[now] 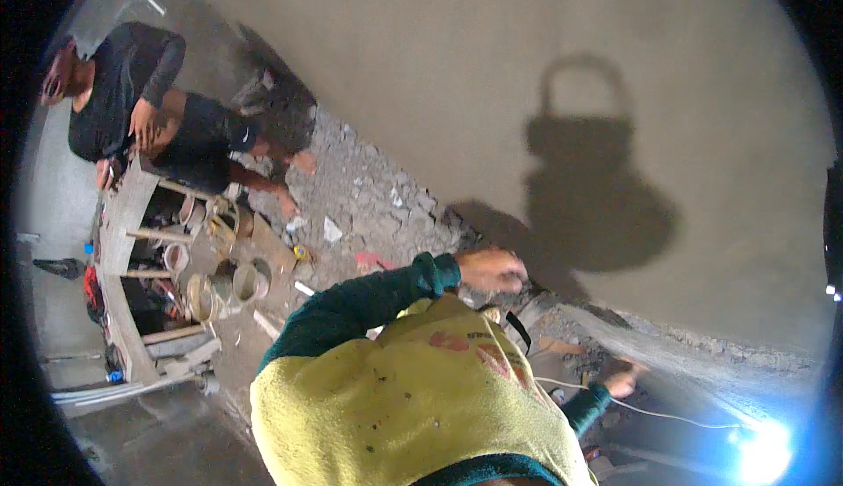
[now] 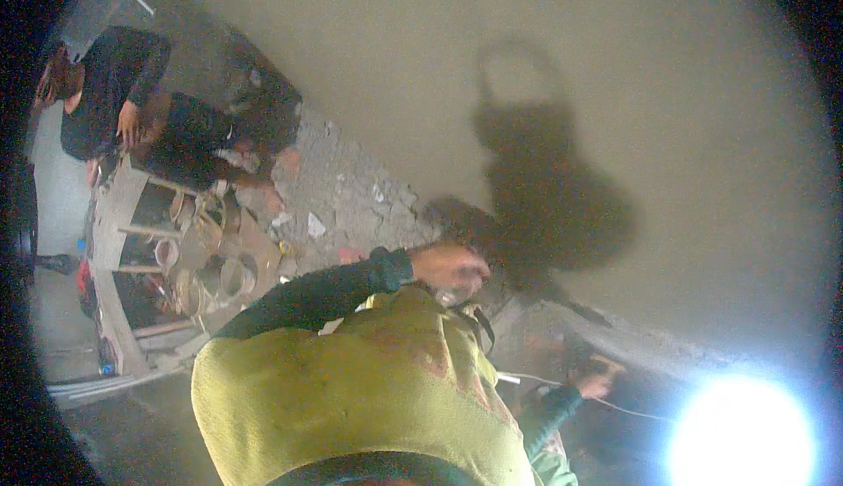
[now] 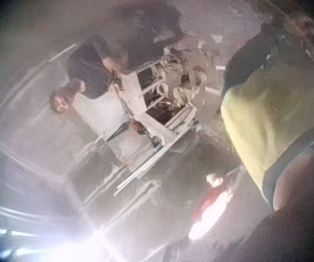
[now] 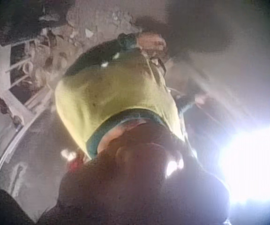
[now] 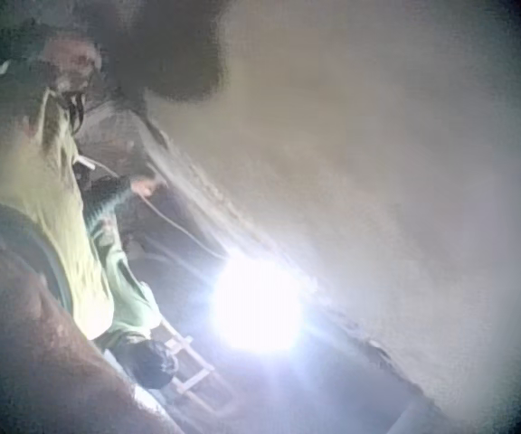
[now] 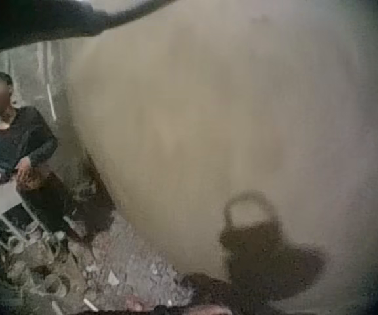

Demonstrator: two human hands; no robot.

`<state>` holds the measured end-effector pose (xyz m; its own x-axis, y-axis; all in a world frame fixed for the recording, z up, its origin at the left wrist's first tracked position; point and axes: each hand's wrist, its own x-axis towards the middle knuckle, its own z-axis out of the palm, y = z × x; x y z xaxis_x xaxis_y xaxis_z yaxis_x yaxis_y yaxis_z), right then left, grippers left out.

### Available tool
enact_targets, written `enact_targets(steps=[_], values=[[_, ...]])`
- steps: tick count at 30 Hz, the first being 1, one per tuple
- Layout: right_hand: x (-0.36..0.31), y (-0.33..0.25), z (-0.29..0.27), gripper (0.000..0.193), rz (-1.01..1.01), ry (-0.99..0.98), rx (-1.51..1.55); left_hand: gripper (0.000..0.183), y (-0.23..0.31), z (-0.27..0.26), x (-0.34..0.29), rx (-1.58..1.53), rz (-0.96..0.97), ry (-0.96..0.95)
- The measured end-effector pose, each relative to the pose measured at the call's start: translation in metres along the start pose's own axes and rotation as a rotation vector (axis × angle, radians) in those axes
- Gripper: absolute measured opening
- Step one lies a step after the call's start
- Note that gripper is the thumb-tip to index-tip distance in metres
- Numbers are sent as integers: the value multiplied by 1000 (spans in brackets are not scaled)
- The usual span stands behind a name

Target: The person smooths a freshly plastered wall using a hand trowel and a sponge. They repeatedly rub and wipe the wall surface to even out the plaster, occasionally pausing to adjust their grip or position.

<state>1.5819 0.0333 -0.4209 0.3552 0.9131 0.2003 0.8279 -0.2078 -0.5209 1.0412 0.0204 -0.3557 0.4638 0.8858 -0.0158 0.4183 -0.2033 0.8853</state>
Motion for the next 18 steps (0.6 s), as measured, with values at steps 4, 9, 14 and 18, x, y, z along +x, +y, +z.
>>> enact_targets(steps=[4,9,14,18], values=[[-74,45,82,20,394,-700,798,47,-70,61,-38,7,-417,42],[-93,-5,124,19,984,-702,1178,55,-165,170,-120,125,-643,-124],[-79,12,123,19,1135,-735,1214,60,-93,188,-147,79,-939,-32],[-64,25,127,19,1108,-691,1189,56,-83,176,-167,42,-978,6]])
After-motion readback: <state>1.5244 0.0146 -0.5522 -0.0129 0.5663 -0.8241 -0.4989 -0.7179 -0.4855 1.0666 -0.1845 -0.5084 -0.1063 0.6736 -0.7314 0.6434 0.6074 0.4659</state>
